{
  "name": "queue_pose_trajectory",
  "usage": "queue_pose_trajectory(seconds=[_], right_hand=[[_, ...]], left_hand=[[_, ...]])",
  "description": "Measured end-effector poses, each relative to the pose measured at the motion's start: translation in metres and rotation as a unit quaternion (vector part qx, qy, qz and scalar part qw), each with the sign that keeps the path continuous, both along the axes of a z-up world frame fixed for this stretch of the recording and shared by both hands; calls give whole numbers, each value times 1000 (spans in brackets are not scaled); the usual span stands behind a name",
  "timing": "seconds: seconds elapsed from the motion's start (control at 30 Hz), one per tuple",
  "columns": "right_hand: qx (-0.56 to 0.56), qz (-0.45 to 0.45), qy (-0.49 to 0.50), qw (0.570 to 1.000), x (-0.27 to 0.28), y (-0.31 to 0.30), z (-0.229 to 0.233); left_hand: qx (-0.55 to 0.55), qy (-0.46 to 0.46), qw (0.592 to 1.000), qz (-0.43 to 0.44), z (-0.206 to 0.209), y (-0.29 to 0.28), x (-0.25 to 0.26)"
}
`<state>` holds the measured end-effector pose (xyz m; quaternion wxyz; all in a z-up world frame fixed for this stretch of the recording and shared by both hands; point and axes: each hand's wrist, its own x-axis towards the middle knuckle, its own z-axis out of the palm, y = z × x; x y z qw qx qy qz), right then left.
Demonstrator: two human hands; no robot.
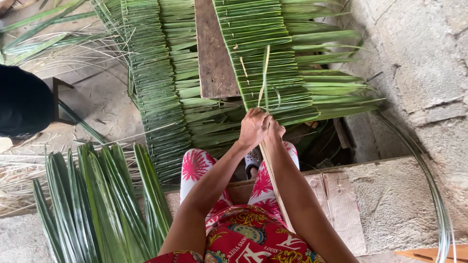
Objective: Weaving palm leaves over a wooden frame to create a thatched panel
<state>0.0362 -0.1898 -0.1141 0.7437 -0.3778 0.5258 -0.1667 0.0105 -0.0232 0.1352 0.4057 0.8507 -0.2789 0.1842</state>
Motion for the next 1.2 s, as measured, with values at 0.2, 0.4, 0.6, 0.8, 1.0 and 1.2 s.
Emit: queue_pose_trajectory(seconds=[0.2,0.4,0.6,0.8,1.0,1.2], right_hand=[[7,-19,5,1000,-28,69,165],[6,-43,2,999,-27,61,129],[36,-63,-27,997,-42,66,154],[33,-49,-8,998,-40,65,156],[29,-24,6,999,-39,66,159],[27,1,24,999,-36,64,165]], left_hand=[[-120,-2,989,-80,183,-2,-17],[-287,37,943,-166,245,10,3],[-369,216,857,-288,112,5,-6],[-271,150,924,-225,52,5,-30],[-223,85,957,-166,53,-13,-55],[-214,84,961,-152,99,-15,-133]])
